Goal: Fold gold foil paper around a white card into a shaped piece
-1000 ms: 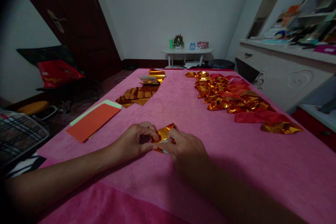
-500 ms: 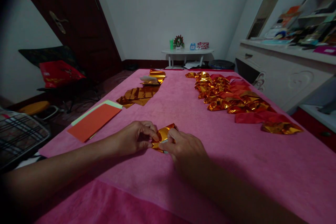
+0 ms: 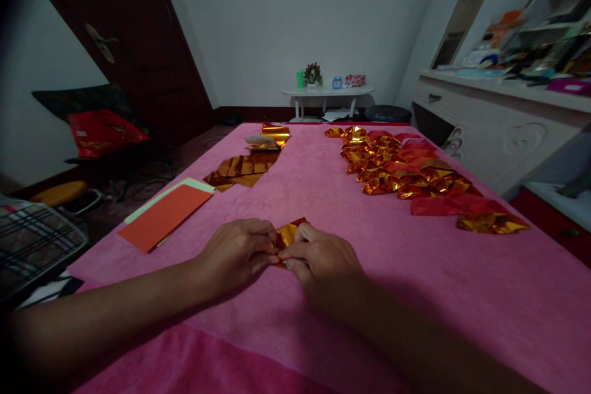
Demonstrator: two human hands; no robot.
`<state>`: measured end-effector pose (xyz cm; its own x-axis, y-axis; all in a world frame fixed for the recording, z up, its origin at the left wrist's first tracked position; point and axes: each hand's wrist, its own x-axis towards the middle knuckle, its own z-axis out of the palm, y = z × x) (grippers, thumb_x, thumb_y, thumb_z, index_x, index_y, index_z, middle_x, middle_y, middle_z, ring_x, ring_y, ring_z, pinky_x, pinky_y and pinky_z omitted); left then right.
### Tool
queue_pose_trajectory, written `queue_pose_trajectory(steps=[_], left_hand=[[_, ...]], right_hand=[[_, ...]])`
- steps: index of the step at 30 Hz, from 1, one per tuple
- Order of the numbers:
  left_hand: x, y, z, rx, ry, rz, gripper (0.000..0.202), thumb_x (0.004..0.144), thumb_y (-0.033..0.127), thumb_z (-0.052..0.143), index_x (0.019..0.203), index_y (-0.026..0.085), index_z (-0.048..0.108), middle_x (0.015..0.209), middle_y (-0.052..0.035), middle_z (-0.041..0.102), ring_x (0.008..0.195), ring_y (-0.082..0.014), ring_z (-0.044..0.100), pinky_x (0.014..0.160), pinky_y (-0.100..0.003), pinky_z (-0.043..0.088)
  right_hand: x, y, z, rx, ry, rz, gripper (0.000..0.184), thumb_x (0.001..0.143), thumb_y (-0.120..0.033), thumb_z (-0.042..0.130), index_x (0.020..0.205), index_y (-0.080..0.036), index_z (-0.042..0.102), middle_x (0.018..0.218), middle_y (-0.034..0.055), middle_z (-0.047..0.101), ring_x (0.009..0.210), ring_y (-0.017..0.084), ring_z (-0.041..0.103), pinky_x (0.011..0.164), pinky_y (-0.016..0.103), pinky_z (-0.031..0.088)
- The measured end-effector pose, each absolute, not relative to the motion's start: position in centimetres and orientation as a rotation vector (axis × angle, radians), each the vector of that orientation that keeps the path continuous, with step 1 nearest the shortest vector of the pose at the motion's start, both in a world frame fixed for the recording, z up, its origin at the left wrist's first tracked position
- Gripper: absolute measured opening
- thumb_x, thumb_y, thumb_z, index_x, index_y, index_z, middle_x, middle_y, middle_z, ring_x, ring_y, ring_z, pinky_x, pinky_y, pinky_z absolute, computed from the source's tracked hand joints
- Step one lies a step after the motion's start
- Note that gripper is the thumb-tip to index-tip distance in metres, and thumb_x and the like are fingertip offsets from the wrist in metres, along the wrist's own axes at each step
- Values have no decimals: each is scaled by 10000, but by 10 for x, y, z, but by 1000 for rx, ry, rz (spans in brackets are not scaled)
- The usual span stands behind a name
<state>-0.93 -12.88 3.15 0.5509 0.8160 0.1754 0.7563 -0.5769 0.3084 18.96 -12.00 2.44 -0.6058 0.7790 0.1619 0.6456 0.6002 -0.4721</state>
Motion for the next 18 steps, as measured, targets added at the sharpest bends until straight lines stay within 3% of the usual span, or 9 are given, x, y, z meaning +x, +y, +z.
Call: queue_pose_trajectory(steps=[9,14,18], left_hand=[[-5,-123,34,2589,1373,404,387,785,562,568,747,193,678,763,-30,636,683,-161,575,574,-254,331],[-7,-125,35,2639,1315,387,355,813,532,552,810,196,669,807,-31,632,753,-183,590,669,-287,385],[-9,-133,40,2714,1265,343,217,849,399,559,878,211,664,851,-30,625,790,-183,586,712,-316,398]], right_hand=[[189,-120,24,-1136,-2445,599,244,799,-178,536,895,-317,713,826,-14,539,721,122,507,630,245,356],[197,-117,26,-1047,-2464,681,388,674,-58,495,933,-283,675,823,-22,546,701,118,500,617,240,354],[206,-113,27,-1040,-2406,856,503,568,12,424,978,-232,584,759,-45,533,604,89,457,546,210,337]])
